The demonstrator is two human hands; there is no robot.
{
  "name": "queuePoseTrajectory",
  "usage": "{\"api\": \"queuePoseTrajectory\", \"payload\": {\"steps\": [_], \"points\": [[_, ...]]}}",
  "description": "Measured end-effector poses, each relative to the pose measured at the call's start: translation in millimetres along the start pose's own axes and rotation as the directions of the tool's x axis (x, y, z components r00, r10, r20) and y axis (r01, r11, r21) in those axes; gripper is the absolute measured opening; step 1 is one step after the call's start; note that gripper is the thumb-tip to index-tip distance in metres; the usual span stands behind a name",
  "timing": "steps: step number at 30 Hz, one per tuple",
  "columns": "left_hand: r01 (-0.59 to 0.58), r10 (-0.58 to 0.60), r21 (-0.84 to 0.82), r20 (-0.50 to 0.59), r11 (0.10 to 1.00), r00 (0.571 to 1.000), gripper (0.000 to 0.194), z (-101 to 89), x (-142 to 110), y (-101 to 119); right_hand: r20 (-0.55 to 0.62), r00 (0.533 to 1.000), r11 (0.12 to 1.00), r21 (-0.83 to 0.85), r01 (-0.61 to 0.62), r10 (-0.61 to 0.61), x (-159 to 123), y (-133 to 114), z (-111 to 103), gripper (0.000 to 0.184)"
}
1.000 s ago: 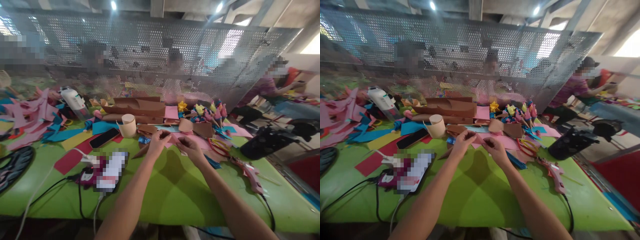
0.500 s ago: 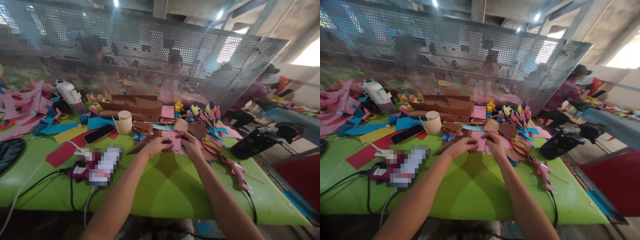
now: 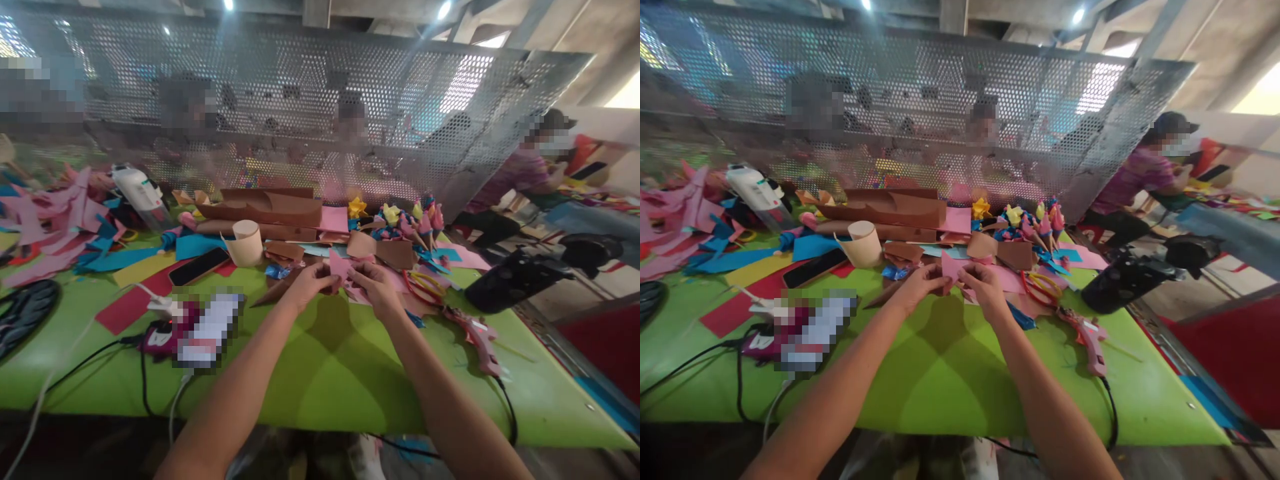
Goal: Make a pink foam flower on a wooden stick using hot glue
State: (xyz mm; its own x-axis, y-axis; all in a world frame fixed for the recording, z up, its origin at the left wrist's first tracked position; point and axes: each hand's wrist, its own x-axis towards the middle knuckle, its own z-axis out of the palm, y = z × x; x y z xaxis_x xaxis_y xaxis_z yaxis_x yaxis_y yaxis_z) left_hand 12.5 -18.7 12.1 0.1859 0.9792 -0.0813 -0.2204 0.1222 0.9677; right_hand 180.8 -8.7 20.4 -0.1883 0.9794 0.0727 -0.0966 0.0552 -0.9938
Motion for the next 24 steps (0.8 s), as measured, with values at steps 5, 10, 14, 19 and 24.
{"api": "queuePoseTrajectory", "payload": {"steps": [5, 10, 14, 19, 24], "points": [[0.014, -0.014, -0.007, 0.007, 1.000, 1.000, 0.041, 0.0, -2.1, 1.5, -0.005, 1.000, 1.000, 0.003, -0.016, 0.016, 0.0, -1.4, -1.2, 0.036], [0.007, -0.007, -0.023, 0.010, 1.000, 1.000, 0.038, -1.5, -3.1, 5.1, 0.011, 1.000, 1.000, 0.007, -0.018, 0.018, -0.7, -2.9, -1.9, 0.034], [0.006, -0.005, -0.015, 0.020, 1.000, 1.000, 0.041, -2.5, -3.4, 5.3, 0.012, 1.000, 0.999, 0.042, -0.023, 0.023, -0.2, -3.5, -2.5, 0.036], [-0.003, 0.002, 0.019, 0.006, 1.000, 1.000, 0.043, -2.6, -1.4, 2.4, -0.010, 1.000, 0.998, 0.059, -0.011, 0.012, 0.0, -1.7, -2.8, 0.037], [-0.034, 0.034, 0.008, 0.003, 0.999, 0.999, 0.041, 0.7, -4.2, 8.4, -0.040, 0.999, 1.000, 0.026, 0.015, -0.014, -3.2, -3.9, -0.8, 0.037]]}}
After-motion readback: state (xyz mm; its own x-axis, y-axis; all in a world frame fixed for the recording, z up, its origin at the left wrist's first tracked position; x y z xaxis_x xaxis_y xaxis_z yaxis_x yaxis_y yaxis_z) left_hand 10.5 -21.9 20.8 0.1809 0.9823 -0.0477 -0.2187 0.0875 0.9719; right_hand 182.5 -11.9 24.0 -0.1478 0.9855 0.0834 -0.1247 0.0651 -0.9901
